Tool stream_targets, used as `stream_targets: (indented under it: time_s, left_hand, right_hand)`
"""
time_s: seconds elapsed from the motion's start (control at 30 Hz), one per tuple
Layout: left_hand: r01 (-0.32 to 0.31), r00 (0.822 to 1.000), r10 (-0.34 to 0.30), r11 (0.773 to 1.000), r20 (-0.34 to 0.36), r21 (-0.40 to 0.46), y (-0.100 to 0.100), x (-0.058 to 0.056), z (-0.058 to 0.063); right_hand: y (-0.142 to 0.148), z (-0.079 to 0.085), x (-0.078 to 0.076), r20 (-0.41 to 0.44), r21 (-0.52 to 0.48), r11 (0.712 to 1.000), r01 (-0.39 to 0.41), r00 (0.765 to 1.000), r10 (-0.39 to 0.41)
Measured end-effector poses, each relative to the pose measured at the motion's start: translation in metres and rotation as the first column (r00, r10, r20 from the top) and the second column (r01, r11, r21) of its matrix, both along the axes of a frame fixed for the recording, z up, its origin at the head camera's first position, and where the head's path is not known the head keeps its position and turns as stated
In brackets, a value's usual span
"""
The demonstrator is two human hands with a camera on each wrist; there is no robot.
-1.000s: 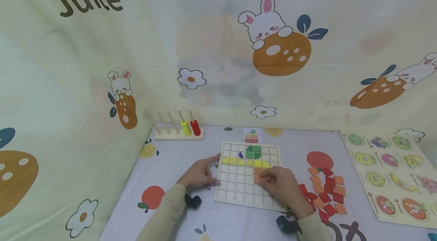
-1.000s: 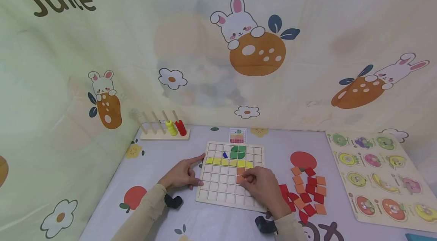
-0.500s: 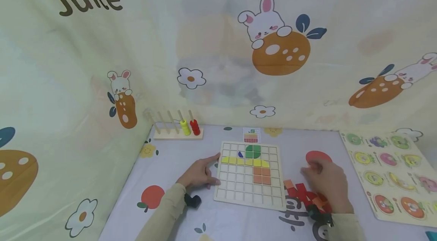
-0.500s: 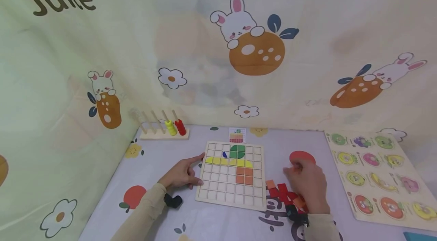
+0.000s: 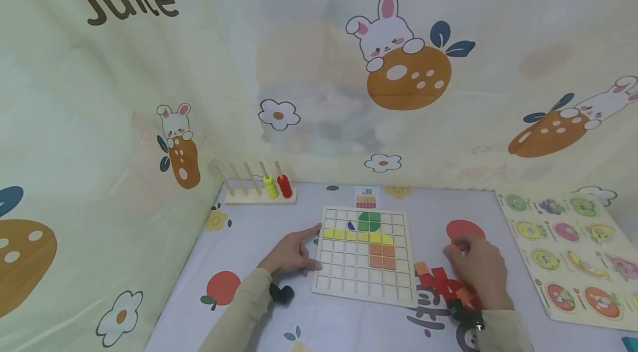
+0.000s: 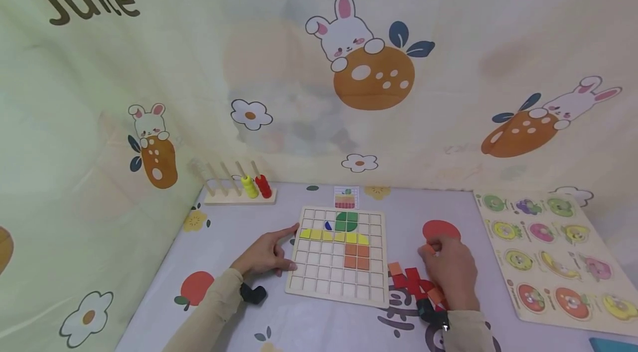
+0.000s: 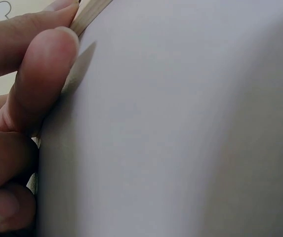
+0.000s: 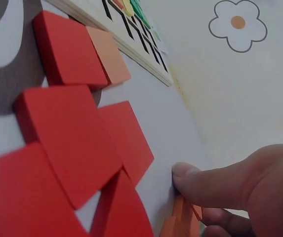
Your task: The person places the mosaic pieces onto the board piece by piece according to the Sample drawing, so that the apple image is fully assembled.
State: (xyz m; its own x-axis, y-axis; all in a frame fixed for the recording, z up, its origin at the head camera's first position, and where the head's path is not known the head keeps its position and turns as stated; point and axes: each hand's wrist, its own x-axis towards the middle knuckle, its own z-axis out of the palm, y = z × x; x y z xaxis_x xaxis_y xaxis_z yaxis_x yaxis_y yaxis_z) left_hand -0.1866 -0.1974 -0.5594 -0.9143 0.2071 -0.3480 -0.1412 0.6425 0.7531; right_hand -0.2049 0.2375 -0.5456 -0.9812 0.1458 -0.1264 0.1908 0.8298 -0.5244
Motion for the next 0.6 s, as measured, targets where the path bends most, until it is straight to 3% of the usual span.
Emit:
stream_targets:
  time_s: [0.2,0.4,0.6]
  left_hand:
    - [-0.001,1.000,0.001,1.000,-0.004,0.006,-0.0010,-0.0001,-0.0006]
    - [-0.005,1.000,0.005,1.000,-0.007,0.019,-0.0010,0.0010,0.0013]
    - [-0.007,1.000,0.007,1.000,-0.004,0.022,-0.0008,0.0011,0.0010]
  right_hand:
    - [-0.0024,-0.0013,0.0006,-0.025,-0.012,1.000,0.008,1.000,-0.008]
    - [-0.0015,-0.0027,0.0008,-0.071,-0.038,0.999,-0.034,0.997,0.031]
    - [-0.0048,0.0025,0.0020,-0.113,-0.105,0.994,0.007,0.993,-0.019]
